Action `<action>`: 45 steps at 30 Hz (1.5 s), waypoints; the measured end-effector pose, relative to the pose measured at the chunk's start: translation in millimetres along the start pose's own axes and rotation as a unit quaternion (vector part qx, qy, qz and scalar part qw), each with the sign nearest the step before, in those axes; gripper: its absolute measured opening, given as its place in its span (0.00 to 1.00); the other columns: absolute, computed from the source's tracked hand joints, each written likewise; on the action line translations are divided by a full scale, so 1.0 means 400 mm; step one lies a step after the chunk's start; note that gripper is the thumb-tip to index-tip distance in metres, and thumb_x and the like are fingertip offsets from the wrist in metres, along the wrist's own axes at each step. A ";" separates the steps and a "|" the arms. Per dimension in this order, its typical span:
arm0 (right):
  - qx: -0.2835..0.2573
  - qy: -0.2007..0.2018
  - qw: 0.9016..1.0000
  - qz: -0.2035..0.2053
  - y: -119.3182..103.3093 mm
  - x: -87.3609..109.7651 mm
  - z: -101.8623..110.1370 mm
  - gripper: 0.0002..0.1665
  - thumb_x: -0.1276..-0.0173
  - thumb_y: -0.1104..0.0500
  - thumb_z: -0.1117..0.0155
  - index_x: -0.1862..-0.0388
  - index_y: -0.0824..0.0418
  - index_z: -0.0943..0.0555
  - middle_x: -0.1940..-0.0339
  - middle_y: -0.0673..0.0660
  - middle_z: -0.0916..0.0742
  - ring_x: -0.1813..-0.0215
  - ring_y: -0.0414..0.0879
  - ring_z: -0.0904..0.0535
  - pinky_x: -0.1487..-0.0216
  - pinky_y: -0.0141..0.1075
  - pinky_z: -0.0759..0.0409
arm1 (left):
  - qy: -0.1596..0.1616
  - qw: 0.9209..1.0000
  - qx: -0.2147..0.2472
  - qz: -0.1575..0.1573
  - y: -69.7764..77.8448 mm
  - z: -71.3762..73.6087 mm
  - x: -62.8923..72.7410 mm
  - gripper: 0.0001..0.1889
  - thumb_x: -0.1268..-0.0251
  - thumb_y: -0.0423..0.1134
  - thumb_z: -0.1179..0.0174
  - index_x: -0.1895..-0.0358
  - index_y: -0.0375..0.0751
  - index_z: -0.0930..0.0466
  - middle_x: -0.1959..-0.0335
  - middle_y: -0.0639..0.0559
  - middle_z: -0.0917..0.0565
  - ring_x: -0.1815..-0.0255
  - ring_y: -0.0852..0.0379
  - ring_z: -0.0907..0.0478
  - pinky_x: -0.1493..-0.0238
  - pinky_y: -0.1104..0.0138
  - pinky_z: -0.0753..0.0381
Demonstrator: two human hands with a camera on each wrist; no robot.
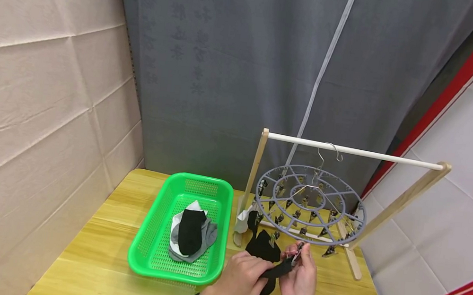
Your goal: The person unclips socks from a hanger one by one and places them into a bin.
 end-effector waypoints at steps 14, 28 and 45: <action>0.020 0.034 0.999 -0.001 0.002 0.003 0.013 0.20 0.22 0.48 0.67 0.58 0.60 0.30 0.72 0.54 0.18 0.61 0.45 0.24 0.52 0.34 0.32 | -0.010 1.000 0.020 0.014 -0.023 0.007 0.008 0.02 0.43 0.42 0.37 0.67 0.55 0.18 0.73 0.68 0.14 0.76 0.72 0.20 0.71 0.80 0.33; -0.026 0.033 0.999 0.017 -0.004 0.003 0.033 0.28 0.21 0.45 0.67 0.57 0.64 0.25 0.74 0.57 0.18 0.70 0.48 0.24 0.58 0.37 0.29 | 0.020 0.999 0.023 0.029 -0.068 0.039 0.010 0.09 0.52 0.38 0.32 0.65 0.52 0.17 0.72 0.65 0.13 0.74 0.71 0.18 0.69 0.79 0.28; -0.014 0.026 1.000 0.003 0.002 0.010 0.043 0.28 0.19 0.47 0.68 0.57 0.64 0.24 0.76 0.56 0.17 0.72 0.48 0.23 0.60 0.36 0.27 | 0.044 0.992 -0.057 0.100 -0.392 0.163 0.008 0.10 0.51 0.33 0.36 0.63 0.46 0.15 0.73 0.57 0.12 0.77 0.61 0.16 0.75 0.67 0.23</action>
Point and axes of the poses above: each hand's wrist, its own x-axis away from the middle knuckle, its own z-axis out of the back of the hand, y = z × x, the point moved 9 cm from there along -x, towards the middle knuckle
